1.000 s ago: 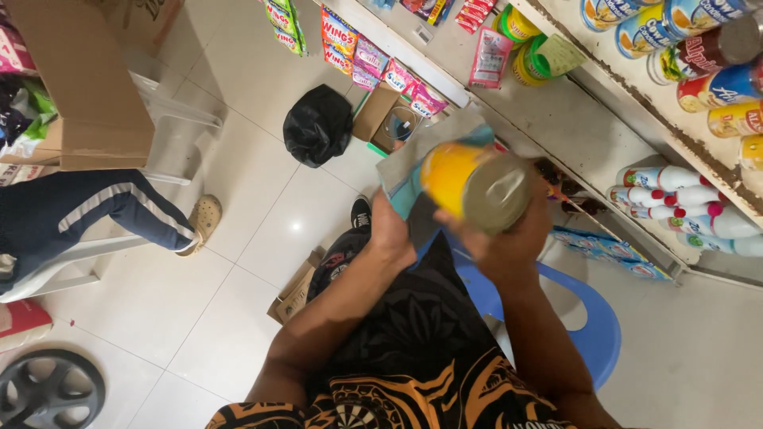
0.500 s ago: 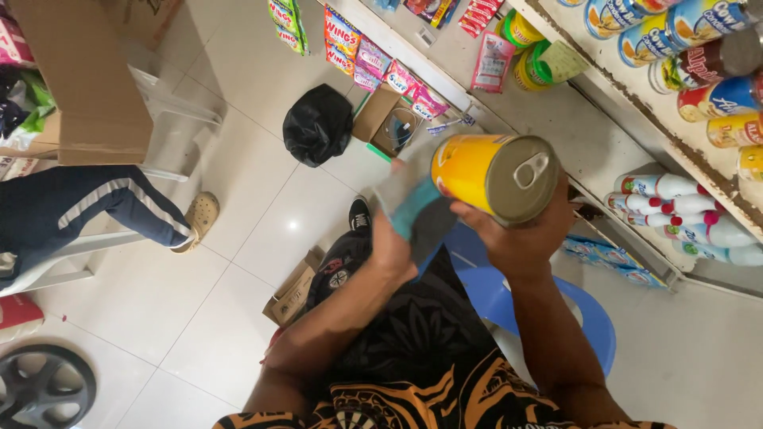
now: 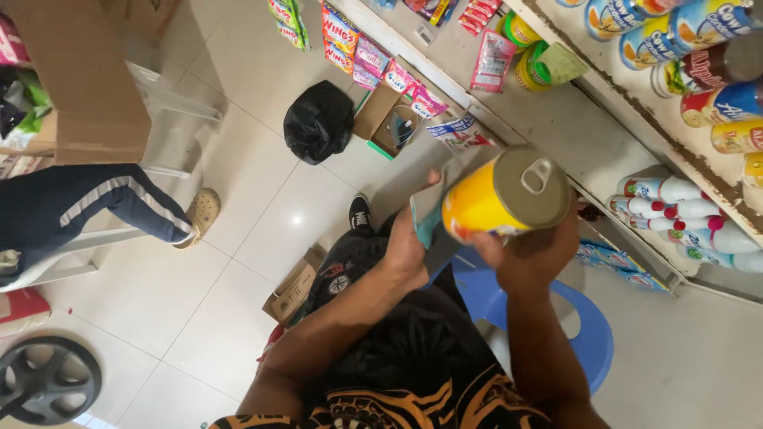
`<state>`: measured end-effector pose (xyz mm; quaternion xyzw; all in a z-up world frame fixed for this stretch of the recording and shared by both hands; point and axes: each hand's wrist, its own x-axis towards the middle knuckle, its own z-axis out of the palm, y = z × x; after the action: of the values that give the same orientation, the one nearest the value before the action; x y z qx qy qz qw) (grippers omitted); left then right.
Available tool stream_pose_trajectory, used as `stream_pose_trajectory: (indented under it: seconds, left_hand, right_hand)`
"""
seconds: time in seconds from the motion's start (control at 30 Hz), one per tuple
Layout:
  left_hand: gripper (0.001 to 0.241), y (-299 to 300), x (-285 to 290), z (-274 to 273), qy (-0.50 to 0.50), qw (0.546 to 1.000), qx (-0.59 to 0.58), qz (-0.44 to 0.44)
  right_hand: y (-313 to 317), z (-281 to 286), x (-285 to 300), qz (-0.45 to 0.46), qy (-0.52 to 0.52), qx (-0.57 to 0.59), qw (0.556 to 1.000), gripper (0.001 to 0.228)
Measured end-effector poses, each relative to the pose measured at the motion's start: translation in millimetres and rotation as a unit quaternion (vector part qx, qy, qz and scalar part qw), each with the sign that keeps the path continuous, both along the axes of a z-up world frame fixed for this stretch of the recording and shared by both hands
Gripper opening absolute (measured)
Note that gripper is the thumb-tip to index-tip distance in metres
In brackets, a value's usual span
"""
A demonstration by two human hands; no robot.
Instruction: Wiping canned food with a cloth and organizing them on the grocery store shelves.
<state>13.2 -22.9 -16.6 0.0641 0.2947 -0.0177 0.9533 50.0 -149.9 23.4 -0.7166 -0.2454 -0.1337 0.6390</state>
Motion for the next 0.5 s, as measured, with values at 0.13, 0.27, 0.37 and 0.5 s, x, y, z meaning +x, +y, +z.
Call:
stream_pose_trajectory:
  seconds: [0.13,0.27,0.37,0.5]
  left_hand:
    - [0.047,-11,3,14,0.039,0.997,0.066,-0.005]
    - [0.065,-15,19,32,0.055,0.932,0.342,-0.106]
    - [0.072,-26,32,46,0.079,0.913,0.380,-0.126]
    - [0.058,-40,45,3,0.101,0.964,0.234,-0.072]
  right_hand:
    - [-5,-6,-15,-0.015,0.023,0.028,0.999,0.096]
    - [-10,-6,-12,-0.008,0.047,-0.050,0.998,0.096]
    - [-21,-4,-3,-0.036,0.034,-0.118,0.992,0.094]
    - [-36,9,0,-0.103,-0.012,-0.205,0.973,0.094]
